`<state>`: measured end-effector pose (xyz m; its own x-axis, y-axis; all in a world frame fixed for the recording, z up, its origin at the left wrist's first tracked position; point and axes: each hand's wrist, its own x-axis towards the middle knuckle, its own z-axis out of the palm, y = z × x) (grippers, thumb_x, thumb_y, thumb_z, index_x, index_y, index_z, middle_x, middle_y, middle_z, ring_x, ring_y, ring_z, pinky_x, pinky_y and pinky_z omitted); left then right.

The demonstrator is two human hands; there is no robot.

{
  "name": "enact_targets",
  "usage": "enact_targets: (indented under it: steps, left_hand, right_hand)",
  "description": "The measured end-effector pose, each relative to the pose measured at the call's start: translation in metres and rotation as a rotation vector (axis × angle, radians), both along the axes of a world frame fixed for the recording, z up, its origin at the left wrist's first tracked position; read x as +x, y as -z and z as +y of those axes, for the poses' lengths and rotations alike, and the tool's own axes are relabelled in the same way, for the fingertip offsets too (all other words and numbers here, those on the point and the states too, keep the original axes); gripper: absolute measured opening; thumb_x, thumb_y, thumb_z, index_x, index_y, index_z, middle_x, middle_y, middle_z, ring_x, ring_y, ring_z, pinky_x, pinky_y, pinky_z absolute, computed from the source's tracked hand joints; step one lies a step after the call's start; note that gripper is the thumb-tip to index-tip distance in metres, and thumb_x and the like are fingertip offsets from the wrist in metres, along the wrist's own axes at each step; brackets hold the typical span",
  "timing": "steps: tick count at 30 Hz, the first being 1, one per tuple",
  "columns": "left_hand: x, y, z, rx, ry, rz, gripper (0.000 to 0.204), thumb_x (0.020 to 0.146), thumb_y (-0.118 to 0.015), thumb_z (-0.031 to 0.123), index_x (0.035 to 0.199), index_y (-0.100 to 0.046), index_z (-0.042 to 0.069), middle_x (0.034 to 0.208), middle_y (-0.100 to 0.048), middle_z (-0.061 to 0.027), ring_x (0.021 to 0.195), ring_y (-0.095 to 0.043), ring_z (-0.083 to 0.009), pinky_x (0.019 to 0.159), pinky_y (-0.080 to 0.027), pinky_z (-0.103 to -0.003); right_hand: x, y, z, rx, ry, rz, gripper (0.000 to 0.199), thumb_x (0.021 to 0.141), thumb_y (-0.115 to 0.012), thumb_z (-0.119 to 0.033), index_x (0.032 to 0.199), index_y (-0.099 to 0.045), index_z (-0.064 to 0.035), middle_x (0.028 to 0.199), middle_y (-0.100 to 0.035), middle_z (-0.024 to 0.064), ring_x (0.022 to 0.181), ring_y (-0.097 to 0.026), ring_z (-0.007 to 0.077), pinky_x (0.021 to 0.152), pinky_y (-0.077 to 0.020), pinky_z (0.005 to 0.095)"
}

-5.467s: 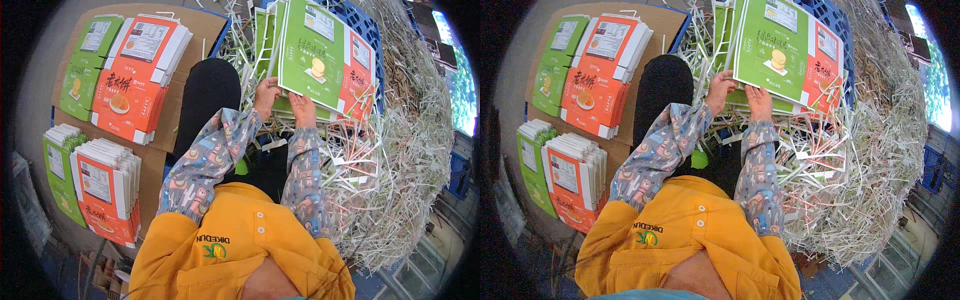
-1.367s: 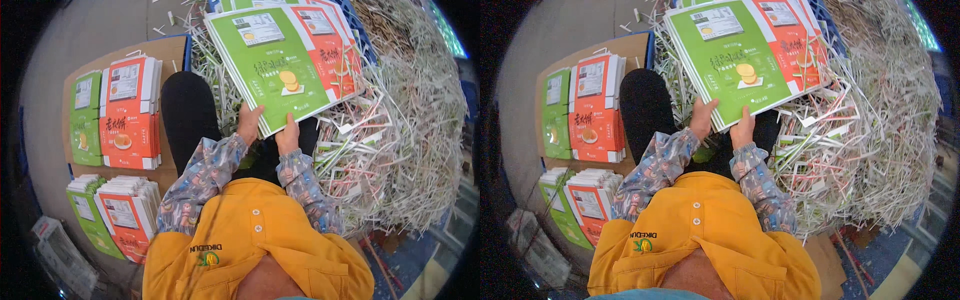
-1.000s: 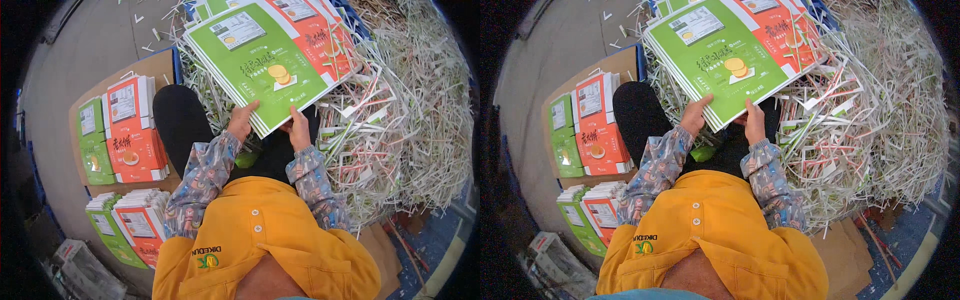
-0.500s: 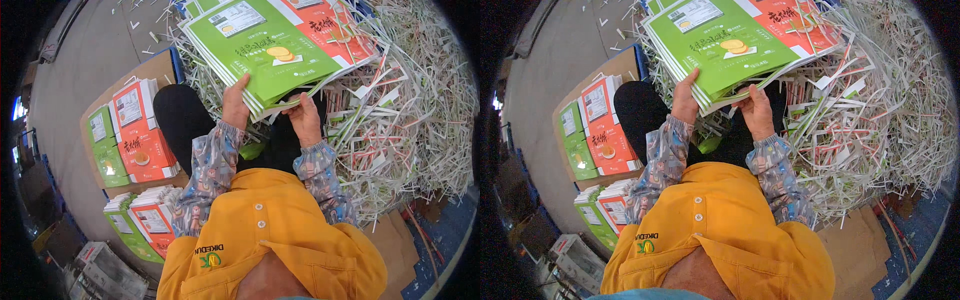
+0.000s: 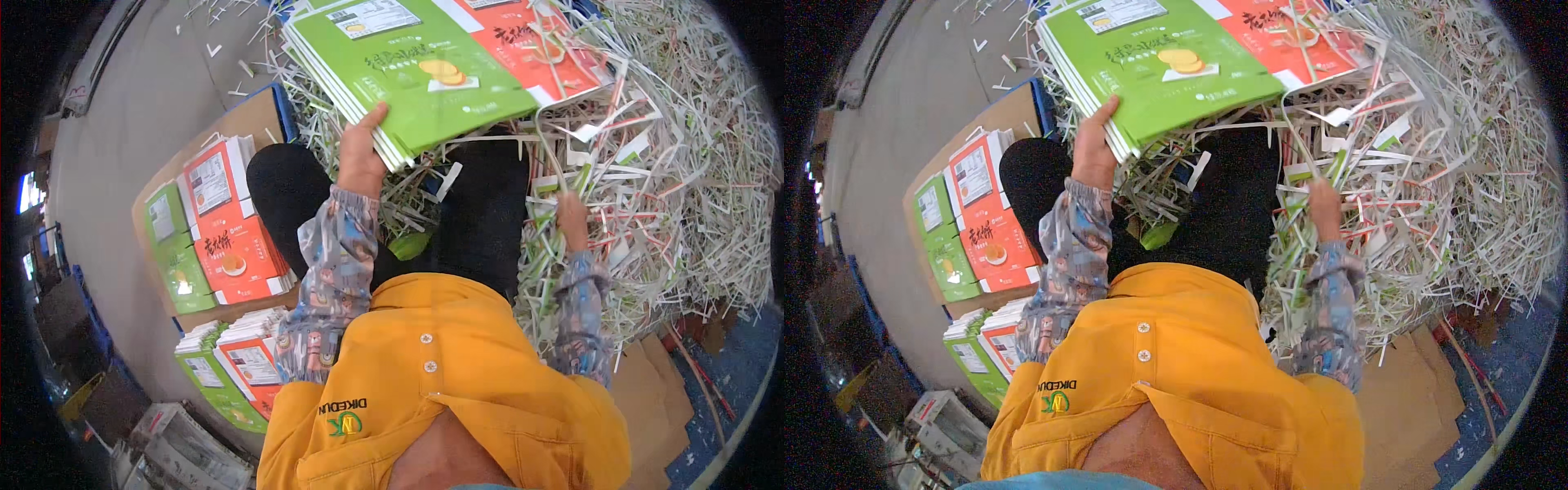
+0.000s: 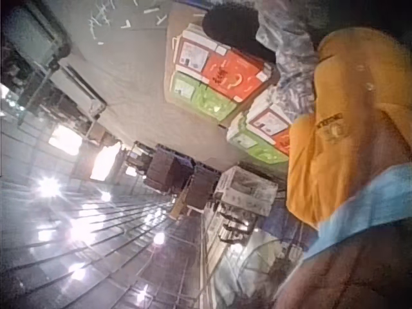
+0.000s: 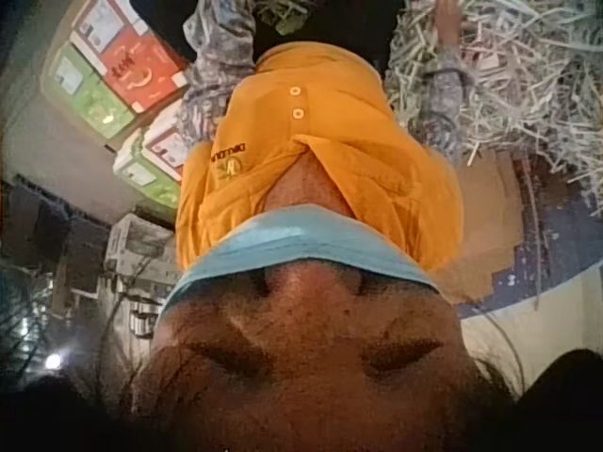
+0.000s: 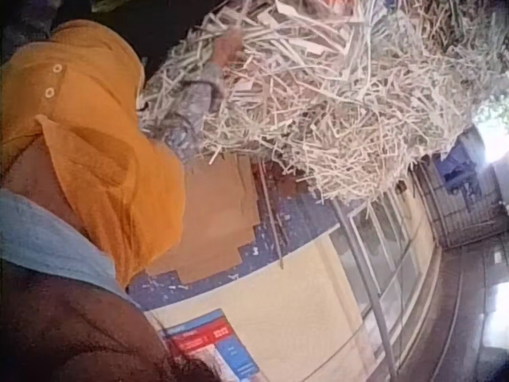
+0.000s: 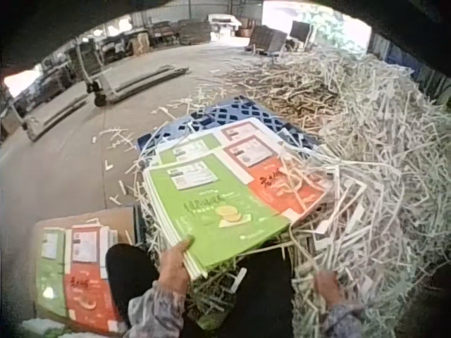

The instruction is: Sorting and inspecting flat-packed cardboard food boxes from a pallet area.

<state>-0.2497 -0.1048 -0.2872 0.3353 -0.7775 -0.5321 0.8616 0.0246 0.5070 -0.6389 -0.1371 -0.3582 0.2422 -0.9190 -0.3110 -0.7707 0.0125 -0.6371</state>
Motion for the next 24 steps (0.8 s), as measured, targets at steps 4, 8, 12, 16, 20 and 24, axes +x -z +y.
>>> enact_targets:
  steps: [4, 8, 12, 16, 20, 24]
  left_hand:
    - [-0.012, 0.023, 0.006, 0.01, -0.031, -0.075, 0.035, 0.077, -0.051, -0.002, 0.11, -0.041, -0.008, 0.101, -0.053, -0.0197, 0.085, -0.057, -0.03, 0.071, -0.051, -0.038]
    - [-0.017, 0.025, 0.017, 0.062, 0.004, -0.143, 0.037, 0.075, -0.053, -0.002, 0.11, -0.041, -0.007, 0.101, -0.053, -0.019, 0.085, -0.057, -0.0291, 0.073, -0.05, -0.038]
    - [-0.031, 0.024, 0.018, 0.012, 0.049, -0.173, 0.038, 0.074, -0.053, -0.002, 0.11, -0.041, -0.007, 0.1, -0.054, -0.0165, 0.086, -0.057, -0.0264, 0.074, -0.049, -0.035]
    - [-0.039, 0.022, 0.033, 0.013, 0.116, -0.12, 0.034, 0.077, -0.052, 0.002, 0.108, -0.042, -0.004, 0.101, -0.054, -0.0143, 0.087, -0.056, -0.0246, 0.075, -0.048, -0.034]
    - [-0.037, 0.007, 0.054, 0.055, 0.343, 0.053, 0.032, 0.08, -0.053, 0.012, 0.107, -0.044, -0.002, 0.094, -0.057, -0.0124, 0.081, -0.058, -0.0234, 0.07, -0.05, -0.034]
    - [-0.033, 0.018, 0.065, 0.139, 0.571, 0.145, 0.03, 0.079, -0.056, 0.016, 0.103, -0.047, 0.0, 0.086, -0.059, -0.012, 0.071, -0.059, -0.0197, 0.059, -0.05, -0.03]
  right_hand:
    - [-0.008, 0.014, -0.016, -0.16, 0.017, 0.247, 0.021, 0.077, -0.053, -0.023, 0.09, -0.054, -0.0064, 0.071, -0.051, 0.0139, 0.069, -0.053, 0.0292, 0.063, -0.0421, 0.0367]
    - [0.095, -0.076, 0.011, -0.656, -0.11, -0.068, 0.03, 0.079, -0.054, -0.025, 0.096, -0.051, -0.0014, 0.085, -0.055, 0.0122, 0.079, -0.054, 0.0265, 0.07, -0.0437, 0.0355]
    - [0.143, -0.069, 0.008, 0.652, 0.343, -0.996, 0.033, 0.082, -0.052, -0.028, 0.1, -0.049, -0.0005, 0.095, -0.055, 0.0091, 0.084, -0.054, 0.0204, 0.074, -0.0453, 0.0351]
    - [0.197, -0.048, -0.013, 0.654, 0.67, -1.583, 0.034, 0.083, -0.051, -0.024, 0.108, -0.044, -0.002, 0.099, -0.054, 0.0102, 0.087, -0.055, 0.0225, 0.073, -0.0472, 0.0368]
    - [0.204, -0.013, -0.02, 0.615, 0.704, -1.386, 0.032, 0.082, -0.051, -0.018, 0.109, -0.044, -0.0024, 0.101, -0.053, 0.0096, 0.091, -0.054, 0.0231, 0.076, -0.0466, 0.0371]
    - [0.211, -0.011, -0.015, 0.495, 0.732, -1.362, 0.031, 0.08, -0.053, -0.011, 0.108, -0.045, -0.0018, 0.1, -0.054, 0.0091, 0.088, -0.055, 0.0212, 0.074, -0.0472, 0.0358]
